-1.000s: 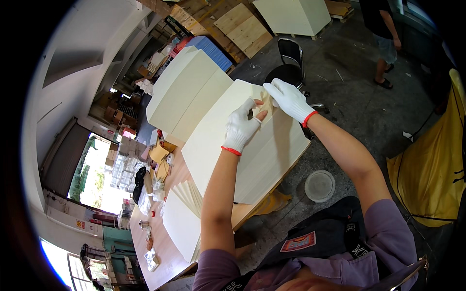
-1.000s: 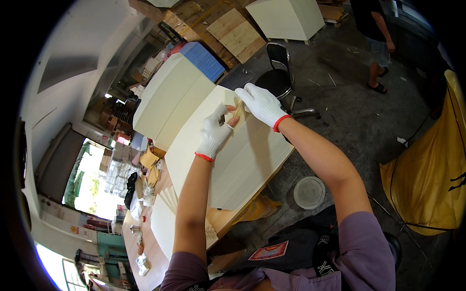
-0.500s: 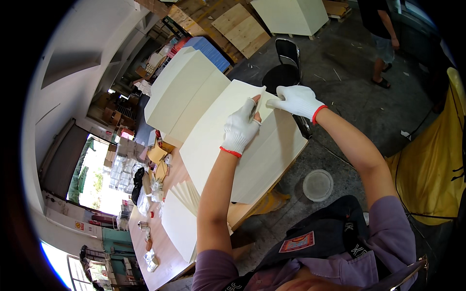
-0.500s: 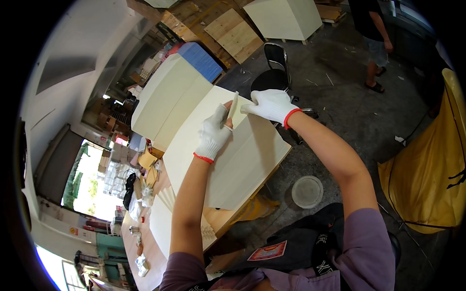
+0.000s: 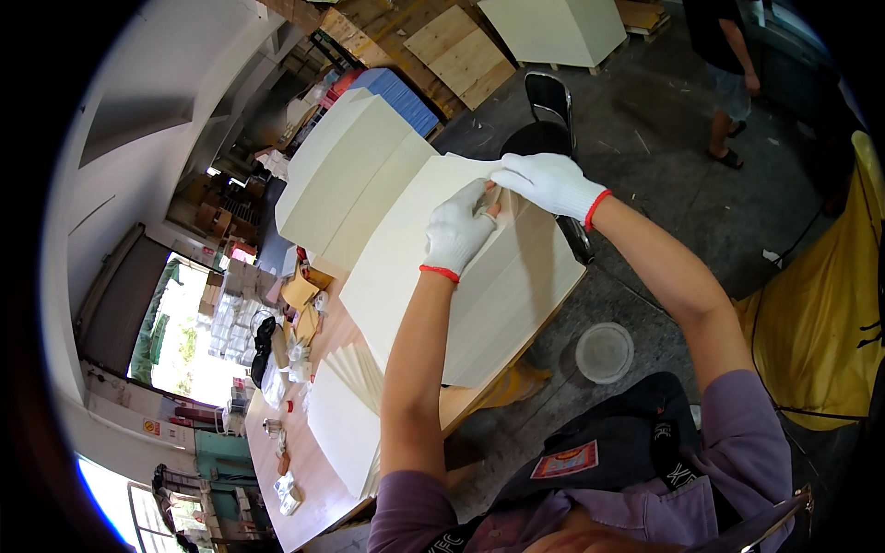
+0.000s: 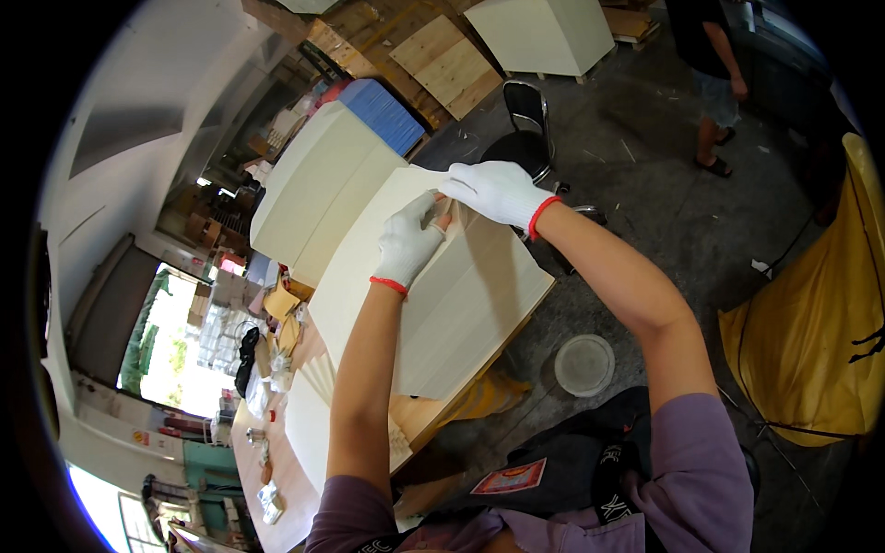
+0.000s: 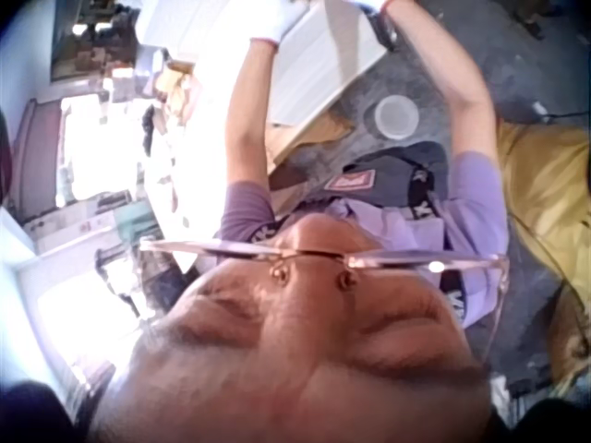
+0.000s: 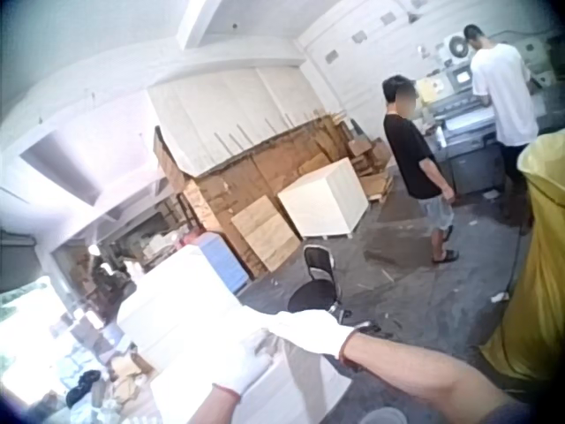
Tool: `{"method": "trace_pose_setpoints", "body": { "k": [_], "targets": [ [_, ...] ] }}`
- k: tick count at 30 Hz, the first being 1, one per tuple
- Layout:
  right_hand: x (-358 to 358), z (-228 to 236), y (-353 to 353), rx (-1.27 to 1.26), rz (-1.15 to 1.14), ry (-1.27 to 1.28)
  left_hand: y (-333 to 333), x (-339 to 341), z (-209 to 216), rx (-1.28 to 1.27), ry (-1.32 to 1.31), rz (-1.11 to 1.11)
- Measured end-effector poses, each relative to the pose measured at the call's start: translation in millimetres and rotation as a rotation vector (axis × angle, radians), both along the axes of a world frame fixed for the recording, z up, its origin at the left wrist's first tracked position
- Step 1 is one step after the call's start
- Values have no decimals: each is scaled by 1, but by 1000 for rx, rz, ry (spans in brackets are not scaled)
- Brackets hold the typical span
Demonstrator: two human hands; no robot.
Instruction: The person sands the edges of white rectangular boards using a sanding block. They handle the boards one at a time, rubbing the sanding block along the edges and corners, then stacking the finished boards on the table.
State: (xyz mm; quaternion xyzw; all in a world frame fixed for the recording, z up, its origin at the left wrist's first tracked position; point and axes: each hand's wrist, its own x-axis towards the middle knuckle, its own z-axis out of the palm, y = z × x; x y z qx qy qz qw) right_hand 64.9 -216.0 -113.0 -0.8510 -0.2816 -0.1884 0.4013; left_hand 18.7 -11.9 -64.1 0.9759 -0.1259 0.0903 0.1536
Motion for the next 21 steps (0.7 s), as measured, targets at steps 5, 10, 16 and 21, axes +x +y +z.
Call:
{"method": "trace_pose_setpoints", "body": {
  "k": [5, 10, 16, 21],
  "targets": [
    [-8, -4, 16, 334, -9, 304, 20, -5, -13, -363, 69, -164],
    [-6, -16, 23, 407, -50, 255, 14, -9, -8, -334, 91, -103],
    [1, -25, 23, 416, -55, 175, 15, -6, -10, -367, 103, -117],
    [-9, -17, 23, 415, -48, 199, 18, -7, -13, -426, 53, -126]
  ]
}}
